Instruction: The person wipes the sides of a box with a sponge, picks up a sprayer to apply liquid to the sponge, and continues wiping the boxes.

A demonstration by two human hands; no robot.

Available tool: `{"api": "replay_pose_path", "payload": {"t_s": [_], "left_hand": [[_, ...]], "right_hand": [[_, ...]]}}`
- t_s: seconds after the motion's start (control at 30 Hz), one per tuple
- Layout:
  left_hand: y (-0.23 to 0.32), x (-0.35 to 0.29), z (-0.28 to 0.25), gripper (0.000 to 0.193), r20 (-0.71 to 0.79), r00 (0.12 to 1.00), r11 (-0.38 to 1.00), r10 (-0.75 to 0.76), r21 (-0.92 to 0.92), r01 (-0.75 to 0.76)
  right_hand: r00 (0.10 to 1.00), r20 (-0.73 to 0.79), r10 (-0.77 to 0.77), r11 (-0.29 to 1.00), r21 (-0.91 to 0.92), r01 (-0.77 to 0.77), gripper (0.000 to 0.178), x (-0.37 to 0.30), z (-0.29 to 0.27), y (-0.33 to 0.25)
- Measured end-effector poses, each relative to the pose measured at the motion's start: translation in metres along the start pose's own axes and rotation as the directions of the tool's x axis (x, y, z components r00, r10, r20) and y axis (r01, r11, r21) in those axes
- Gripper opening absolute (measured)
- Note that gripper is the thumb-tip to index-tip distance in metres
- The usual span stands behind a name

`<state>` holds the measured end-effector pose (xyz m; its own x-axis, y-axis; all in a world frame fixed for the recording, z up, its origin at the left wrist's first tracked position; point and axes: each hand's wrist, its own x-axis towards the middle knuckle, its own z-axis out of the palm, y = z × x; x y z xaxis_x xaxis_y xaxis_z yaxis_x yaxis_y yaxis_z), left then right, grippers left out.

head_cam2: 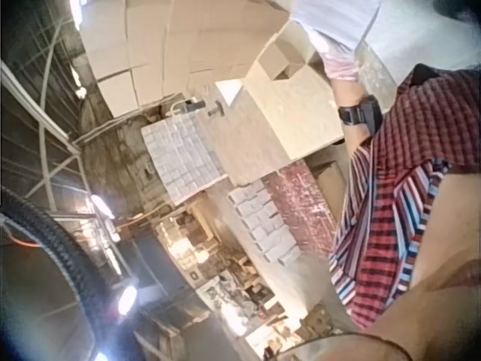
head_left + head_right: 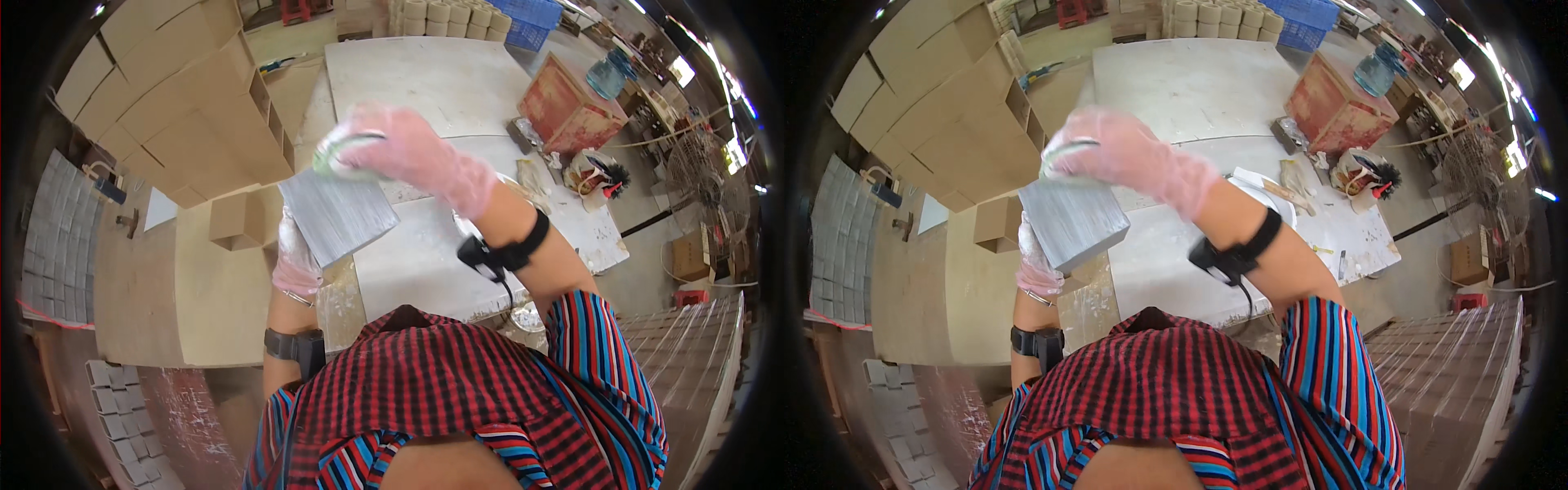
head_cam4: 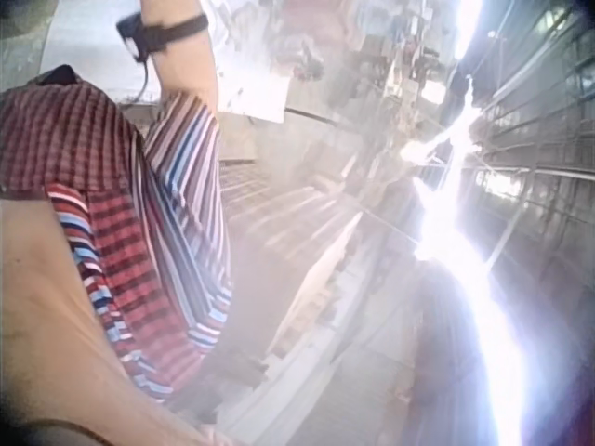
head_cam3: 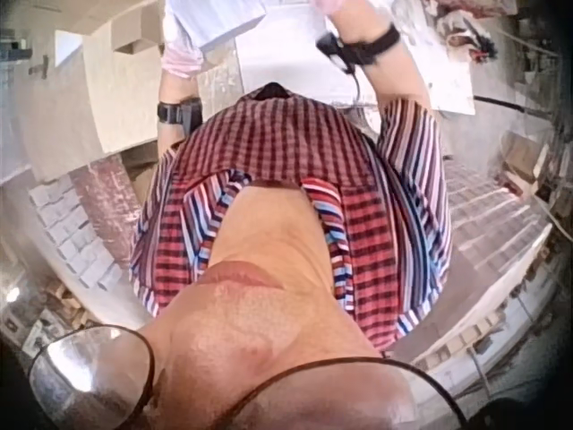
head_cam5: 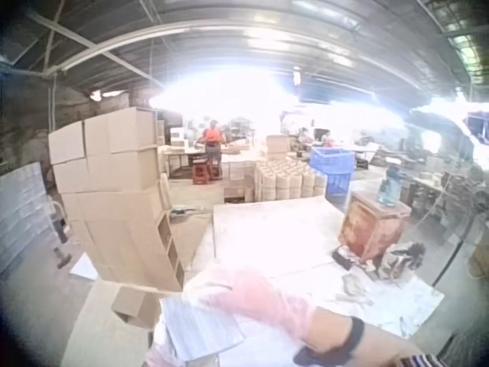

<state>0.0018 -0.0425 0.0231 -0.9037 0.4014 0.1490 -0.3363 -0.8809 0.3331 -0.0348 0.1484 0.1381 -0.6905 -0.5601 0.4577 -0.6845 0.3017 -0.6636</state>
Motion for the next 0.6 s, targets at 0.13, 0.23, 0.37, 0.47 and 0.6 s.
{"api": "replay_pose_path", "payload": {"t_s": [0.13, 0.23, 0.37, 0.47, 0.6], "left_hand": [[-0.004, 0.003, 0.003, 0.053, -0.094, 0.992, 0.991, 0.079, 0.118, -0.068], [0.002, 0.003, 0.004, 0.055, -0.25, 0.954, 0.978, 0.167, 0.161, -0.129], [0.008, -0.001, 0.006, 0.059, -0.381, 0.892, 0.96, 0.245, 0.225, -0.168], [0.005, 0.0, 0.006, 0.058, -0.32, 0.922, 0.97, 0.219, 0.173, -0.171], [0.002, 0.0, 0.008, 0.053, -0.43, 0.874, 0.965, 0.228, 0.218, -0.144]], "right_hand": [[0.964, 0.077, -0.255, 0.931, -0.251, 0.266, 0.023, -0.003, 0.014, -0.004], [0.972, 0.171, -0.164, 0.986, 0.004, 0.166, 0.028, -0.046, 0.031, 0.0], [0.878, 0.308, 0.366, 0.359, 0.824, -0.438, 0.061, -0.065, 0.03, 0.017], [0.923, 0.341, 0.176, -0.193, 0.932, -0.307, 0.067, -0.06, 0.019, 0.024], [0.849, 0.325, 0.417, -0.338, 0.922, -0.187, 0.056, -0.066, 0.01, 0.028]]}}
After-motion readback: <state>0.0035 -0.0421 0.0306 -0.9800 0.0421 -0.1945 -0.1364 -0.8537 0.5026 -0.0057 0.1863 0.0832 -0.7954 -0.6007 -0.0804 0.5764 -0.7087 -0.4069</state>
